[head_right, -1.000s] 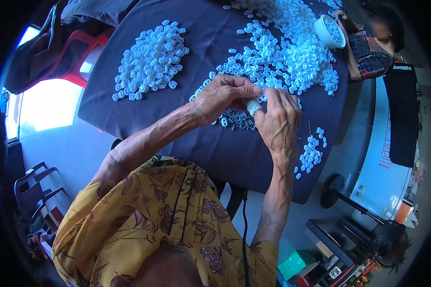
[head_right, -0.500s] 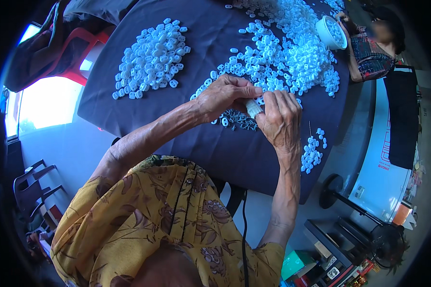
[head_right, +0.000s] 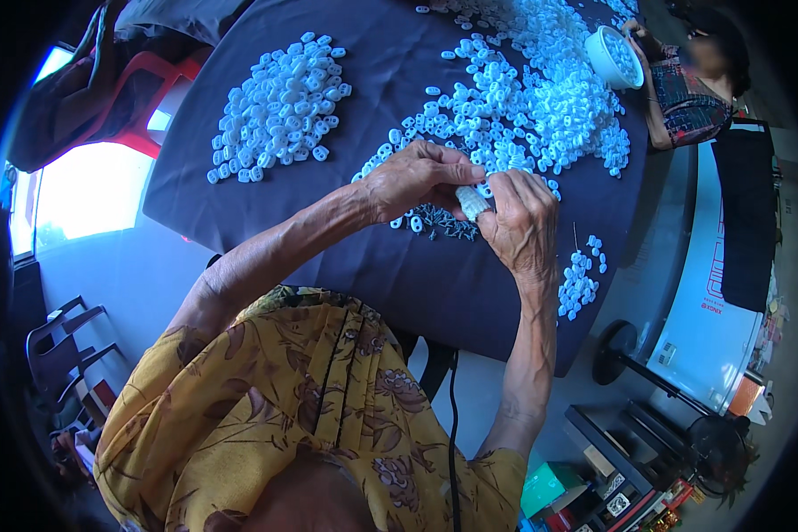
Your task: The person assembles plastic cord locks by inserting small metal springs into plastic toggles by hand.
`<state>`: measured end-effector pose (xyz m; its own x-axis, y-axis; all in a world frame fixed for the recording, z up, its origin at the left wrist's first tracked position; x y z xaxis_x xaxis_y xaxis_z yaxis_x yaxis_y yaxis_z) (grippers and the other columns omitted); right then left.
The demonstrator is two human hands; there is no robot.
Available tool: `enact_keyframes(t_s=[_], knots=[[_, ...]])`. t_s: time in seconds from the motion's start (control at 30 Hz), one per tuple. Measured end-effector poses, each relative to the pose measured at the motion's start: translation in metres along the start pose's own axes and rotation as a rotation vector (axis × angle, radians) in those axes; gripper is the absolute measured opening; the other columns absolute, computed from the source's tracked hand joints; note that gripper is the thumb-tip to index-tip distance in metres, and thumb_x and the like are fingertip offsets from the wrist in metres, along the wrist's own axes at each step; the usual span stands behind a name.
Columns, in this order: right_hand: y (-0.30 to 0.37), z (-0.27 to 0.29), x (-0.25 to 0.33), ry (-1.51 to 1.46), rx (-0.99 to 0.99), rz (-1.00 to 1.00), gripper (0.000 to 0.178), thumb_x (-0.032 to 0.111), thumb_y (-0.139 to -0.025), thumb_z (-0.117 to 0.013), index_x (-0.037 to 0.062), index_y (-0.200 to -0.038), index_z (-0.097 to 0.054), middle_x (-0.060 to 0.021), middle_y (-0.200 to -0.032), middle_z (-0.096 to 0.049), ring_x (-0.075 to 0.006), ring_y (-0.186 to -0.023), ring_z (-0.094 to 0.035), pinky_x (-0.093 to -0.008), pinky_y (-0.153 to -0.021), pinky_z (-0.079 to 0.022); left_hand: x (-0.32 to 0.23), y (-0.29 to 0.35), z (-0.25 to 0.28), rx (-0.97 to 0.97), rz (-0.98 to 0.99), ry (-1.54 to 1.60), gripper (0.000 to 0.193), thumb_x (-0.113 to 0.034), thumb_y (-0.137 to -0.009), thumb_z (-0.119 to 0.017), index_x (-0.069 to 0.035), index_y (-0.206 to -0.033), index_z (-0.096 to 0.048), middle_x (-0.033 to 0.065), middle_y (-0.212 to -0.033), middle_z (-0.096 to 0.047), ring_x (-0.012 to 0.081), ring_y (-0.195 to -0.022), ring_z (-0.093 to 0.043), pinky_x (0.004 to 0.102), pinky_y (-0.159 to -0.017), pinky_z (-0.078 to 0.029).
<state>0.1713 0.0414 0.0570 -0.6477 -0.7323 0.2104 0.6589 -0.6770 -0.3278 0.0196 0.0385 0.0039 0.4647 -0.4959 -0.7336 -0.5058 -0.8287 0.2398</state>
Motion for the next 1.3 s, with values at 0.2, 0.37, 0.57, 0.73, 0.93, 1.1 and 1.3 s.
enact_keyframes(t_s=[0.2,0.37,0.57,0.73,0.93,1.1,1.3], knots=[[0.0,0.001,0.001,-0.022,0.003,-0.001,0.015,0.005,-0.065,-0.058,-0.001,-0.067,-0.045,-0.0142,-0.062,-0.046,-0.0322,-0.058,-0.049,-0.0397,-0.052,-0.039,0.002,-0.001,0.001,0.014,0.019,-0.001,0.021,-0.021,-0.081,-0.06,-0.001,-0.08,-0.062,0.0075,-0.075,-0.062,0.0143,-0.067,-0.06,0.0277,-0.062,-0.052],[0.001,-0.002,0.002,-0.042,-0.009,0.062,0.012,0.002,-0.061,-0.051,-0.0008,-0.065,-0.04,-0.015,-0.059,-0.042,-0.0328,-0.055,-0.046,-0.0405,-0.05,-0.037,0.0,0.005,0.001,0.004,-0.097,-0.168,0.021,-0.021,-0.081,-0.061,0.0,-0.083,-0.063,0.0077,-0.076,-0.062,0.0138,-0.07,-0.061,0.0259,-0.064,-0.052],[0.009,-0.012,0.003,-0.071,-0.002,0.081,0.013,0.003,-0.059,-0.049,-0.0002,-0.064,-0.038,-0.015,-0.059,-0.039,-0.033,-0.055,-0.046,-0.041,-0.049,-0.037,0.01,0.008,0.006,-0.009,-0.056,-0.172,0.022,-0.021,-0.08,-0.061,0.001,-0.084,-0.064,0.0064,-0.076,-0.062,0.0124,-0.069,-0.06,0.026,-0.064,-0.051],[0.012,-0.018,0.002,-0.088,-0.015,0.111,0.012,0.003,-0.059,-0.049,0.0008,-0.062,-0.038,-0.0142,-0.057,-0.04,-0.0318,-0.052,-0.046,-0.0401,-0.048,-0.037,0.012,0.012,0.008,-0.004,-0.062,-0.188,0.023,-0.022,-0.08,-0.062,0.001,-0.084,-0.064,0.0068,-0.076,-0.062,0.0124,-0.068,-0.06,0.0255,-0.064,-0.051],[0.011,-0.02,0.0,-0.041,0.018,0.111,0.016,0.002,-0.055,-0.055,0.0034,-0.062,-0.04,-0.01,-0.056,-0.042,-0.0269,-0.054,-0.05,-0.0372,-0.05,-0.041,0.012,0.01,0.009,-0.002,-0.056,-0.164,0.024,-0.023,-0.079,-0.062,0.0,-0.083,-0.064,0.0066,-0.075,-0.062,0.0122,-0.068,-0.06,0.0254,-0.063,-0.051],[0.008,-0.018,0.003,-0.046,0.059,0.051,0.014,0.001,-0.058,-0.056,0.001,-0.068,-0.046,-0.0116,-0.06,-0.048,-0.0284,-0.058,-0.052,-0.0381,-0.052,-0.042,0.014,0.009,0.013,-0.018,-0.077,-0.128,0.024,-0.024,-0.079,-0.063,0.0,-0.081,-0.063,0.0065,-0.074,-0.063,0.0119,-0.067,-0.06,0.0257,-0.063,-0.051],[0.007,-0.008,0.008,-0.492,0.022,-0.426,0.02,0.005,-0.076,-0.055,0.0008,-0.095,-0.06,-0.0099,-0.08,-0.063,-0.0153,-0.076,-0.06,-0.0267,-0.067,-0.046,0.007,0.013,0.014,-0.04,-0.013,-0.161,0.024,-0.025,-0.079,-0.063,-0.001,-0.082,-0.063,0.0073,-0.072,-0.062,0.0115,-0.069,-0.06,0.0256,-0.066,-0.05]])
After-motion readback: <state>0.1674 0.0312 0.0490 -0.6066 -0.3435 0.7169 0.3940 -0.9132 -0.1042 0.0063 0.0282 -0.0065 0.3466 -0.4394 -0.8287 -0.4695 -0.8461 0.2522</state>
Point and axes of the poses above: each hand's wrist, its own y-axis away from the middle knuckle, its own z-axis out of the back of the hand, x = y × z, the point moved 1 cm from there along -y, towards the middle knuckle
